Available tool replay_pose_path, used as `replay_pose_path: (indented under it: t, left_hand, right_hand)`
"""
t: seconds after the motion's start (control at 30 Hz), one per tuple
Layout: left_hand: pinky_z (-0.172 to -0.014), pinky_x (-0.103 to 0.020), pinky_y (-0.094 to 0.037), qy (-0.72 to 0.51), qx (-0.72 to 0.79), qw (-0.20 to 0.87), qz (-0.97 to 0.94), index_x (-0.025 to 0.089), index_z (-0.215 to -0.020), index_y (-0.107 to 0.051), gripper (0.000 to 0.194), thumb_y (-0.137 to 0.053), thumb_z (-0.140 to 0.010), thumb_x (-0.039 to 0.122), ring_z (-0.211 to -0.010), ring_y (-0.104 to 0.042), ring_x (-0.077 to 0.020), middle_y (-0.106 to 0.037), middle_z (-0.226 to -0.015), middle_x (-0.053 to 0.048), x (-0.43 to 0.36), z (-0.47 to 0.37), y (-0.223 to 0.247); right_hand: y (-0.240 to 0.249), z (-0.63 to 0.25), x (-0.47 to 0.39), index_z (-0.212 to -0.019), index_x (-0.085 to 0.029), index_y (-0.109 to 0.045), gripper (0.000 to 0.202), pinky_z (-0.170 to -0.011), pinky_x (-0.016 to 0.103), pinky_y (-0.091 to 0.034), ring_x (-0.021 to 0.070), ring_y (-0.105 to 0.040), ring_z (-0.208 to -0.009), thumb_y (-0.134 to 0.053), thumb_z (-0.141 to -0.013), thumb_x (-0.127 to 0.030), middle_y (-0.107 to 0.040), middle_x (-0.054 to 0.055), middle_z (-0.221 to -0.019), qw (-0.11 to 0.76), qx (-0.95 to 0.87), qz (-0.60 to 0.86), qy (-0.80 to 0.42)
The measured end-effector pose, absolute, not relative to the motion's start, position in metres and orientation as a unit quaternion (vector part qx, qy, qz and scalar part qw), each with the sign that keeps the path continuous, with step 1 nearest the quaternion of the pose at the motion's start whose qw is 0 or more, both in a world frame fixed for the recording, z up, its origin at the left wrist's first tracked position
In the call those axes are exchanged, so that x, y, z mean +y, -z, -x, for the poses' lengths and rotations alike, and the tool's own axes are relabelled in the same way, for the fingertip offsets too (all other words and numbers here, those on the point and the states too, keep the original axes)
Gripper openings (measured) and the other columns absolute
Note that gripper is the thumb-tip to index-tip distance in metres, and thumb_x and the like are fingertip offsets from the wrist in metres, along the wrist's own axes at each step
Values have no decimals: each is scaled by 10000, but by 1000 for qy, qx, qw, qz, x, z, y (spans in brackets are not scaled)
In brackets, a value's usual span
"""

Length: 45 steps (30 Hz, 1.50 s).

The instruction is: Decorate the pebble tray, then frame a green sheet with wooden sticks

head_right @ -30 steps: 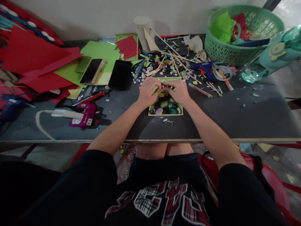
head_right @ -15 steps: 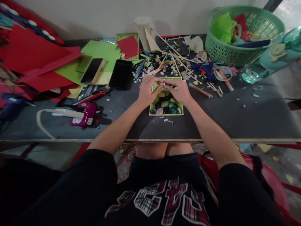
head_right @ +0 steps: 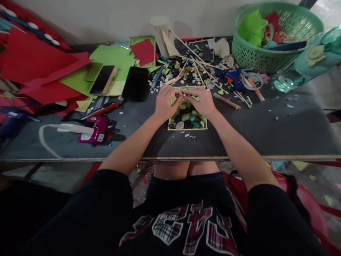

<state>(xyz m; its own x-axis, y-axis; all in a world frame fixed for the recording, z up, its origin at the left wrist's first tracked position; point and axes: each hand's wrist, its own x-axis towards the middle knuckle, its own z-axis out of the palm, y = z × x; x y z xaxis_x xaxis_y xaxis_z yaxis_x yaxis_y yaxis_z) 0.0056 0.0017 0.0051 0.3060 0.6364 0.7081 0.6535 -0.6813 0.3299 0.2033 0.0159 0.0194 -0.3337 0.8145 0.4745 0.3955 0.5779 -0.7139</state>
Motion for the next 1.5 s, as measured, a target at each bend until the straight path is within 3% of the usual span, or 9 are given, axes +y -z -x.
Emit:
replay_pose_path:
  t: [0.23, 0.63, 0.93, 1.03, 1.2, 1.5]
  left_hand:
    - [-929, -442, -487, 417, -371, 14, 830, 235, -944, -563, 399, -292, -1086, 491, -979, -628, -249, -636, -901, -71, 3, -5, -5]
    - [-1003, -515, -477, 432, -370, -32, 822, 249, -1017, -555, 433, -264, -1067, 565, -1071, -617, -280, -621, -989, -93, 5, -5, 2]
    - [-991, -482, -473, 465, -382, -68, 796, 255, -981, -548, 435, -307, -1055, 610, -1020, -623, -252, -638, -969, -73, 3, -7, -2]
    - [-879, -398, -517, 483, -395, -106, 774, 253, -989, -563, 452, -381, -1024, 666, -942, -633, -211, -650, -946, -60, 2, -8, -5]
    - [-718, -291, -520, 503, -406, -230, 727, 240, -1161, -629, 561, -510, -942, 744, -909, -676, -171, -707, -1014, -58, 2, -9, -3]
    - [-654, -279, -567, 502, -386, -388, 669, 182, -980, -775, 679, -683, -763, 818, -759, -723, -169, -785, -859, -63, 10, -7, 5]
  right_hand:
    - [-17, -202, 17, -1004, -328, -843, 191, -959, 407, -574, 220, -739, -980, -751, -875, -435, -810, -1, -979, 441, -771, 383, -253]
    - [-22, -198, 14, -990, -254, -849, 529, -984, 410, -597, 249, -771, -1005, -743, -766, -721, -820, 42, -1006, 462, -722, 363, -366]
    - [-21, -199, 16, -1013, -259, -844, 507, -950, 426, -620, 251, -776, -1002, -792, -738, -682, -821, 45, -1025, 470, -704, 347, -403]
    - [-24, -200, 14, -1019, -283, -845, 391, -941, 417, -618, 245, -776, -977, -804, -782, -592, -822, 36, -1012, 477, -717, 342, -376]
    - [-28, -201, 9, -980, -343, -847, 268, -946, 422, -607, 237, -760, -969, -813, -800, -539, -823, 0, -950, 478, -731, 361, -327]
    - [-29, -204, 4, -999, -359, -839, 237, -765, 333, -588, 173, -706, -783, -789, -833, -522, -784, -6, -822, 472, -752, 367, -275]
